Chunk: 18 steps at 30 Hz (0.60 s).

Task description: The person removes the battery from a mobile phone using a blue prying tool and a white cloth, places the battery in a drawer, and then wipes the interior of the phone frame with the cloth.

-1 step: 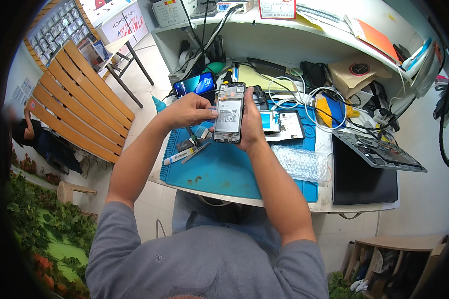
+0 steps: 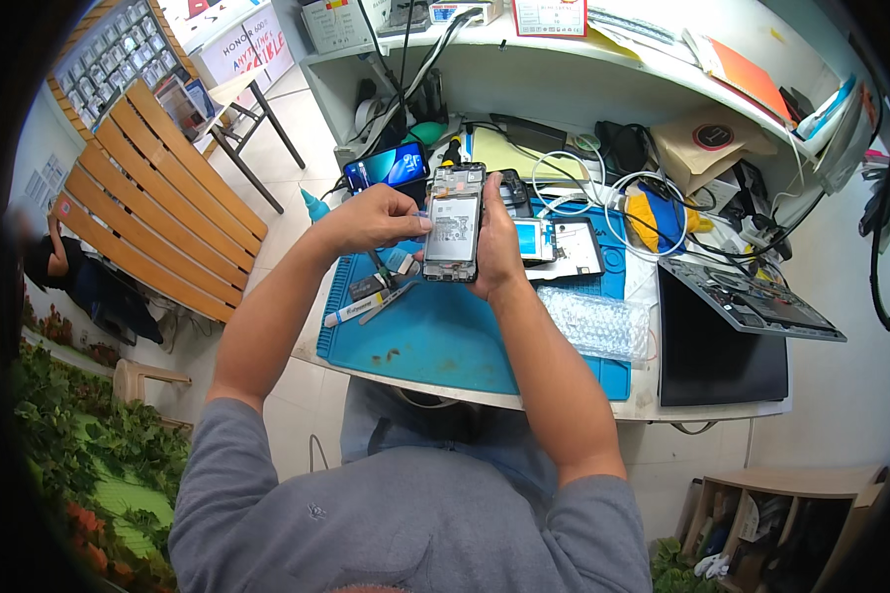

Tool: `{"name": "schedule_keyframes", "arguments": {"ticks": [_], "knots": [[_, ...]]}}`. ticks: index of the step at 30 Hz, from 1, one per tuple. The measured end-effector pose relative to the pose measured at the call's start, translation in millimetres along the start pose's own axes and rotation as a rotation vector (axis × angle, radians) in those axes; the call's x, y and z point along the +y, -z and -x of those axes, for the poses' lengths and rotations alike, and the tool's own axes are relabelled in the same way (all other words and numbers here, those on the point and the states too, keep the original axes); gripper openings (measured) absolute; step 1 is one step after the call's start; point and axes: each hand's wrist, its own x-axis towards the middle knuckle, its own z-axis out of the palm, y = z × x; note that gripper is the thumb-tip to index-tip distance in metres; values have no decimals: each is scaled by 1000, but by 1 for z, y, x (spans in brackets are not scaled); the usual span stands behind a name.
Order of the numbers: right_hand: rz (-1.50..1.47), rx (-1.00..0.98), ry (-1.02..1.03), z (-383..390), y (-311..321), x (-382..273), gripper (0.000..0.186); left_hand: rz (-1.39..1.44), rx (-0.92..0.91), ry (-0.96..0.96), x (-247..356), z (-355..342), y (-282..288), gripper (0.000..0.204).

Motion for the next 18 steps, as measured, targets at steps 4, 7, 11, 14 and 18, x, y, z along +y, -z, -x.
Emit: {"name": "schedule_keyframes", "arguments": {"ticks": [4, 7, 11, 14, 18], "knots": [[-56, -16, -3, -2, 1, 3, 83, -91, -15, -4, 12, 2, -1, 43], [-84, 4, -51, 4, -10, -1, 83, -3, -42, -56, 17, 8, 0, 40], [-120, -57, -170, 4, -6, -6, 85, 6, -69, -61, 22, 13, -3, 37], [-100, 32, -88, 2, -7, 0, 87, 21, -59, -78, 13, 15, -10, 36], [-16, -35, -113, 0, 1, 3, 88, 153, -18, -87, 7, 19, -27, 35]]}}
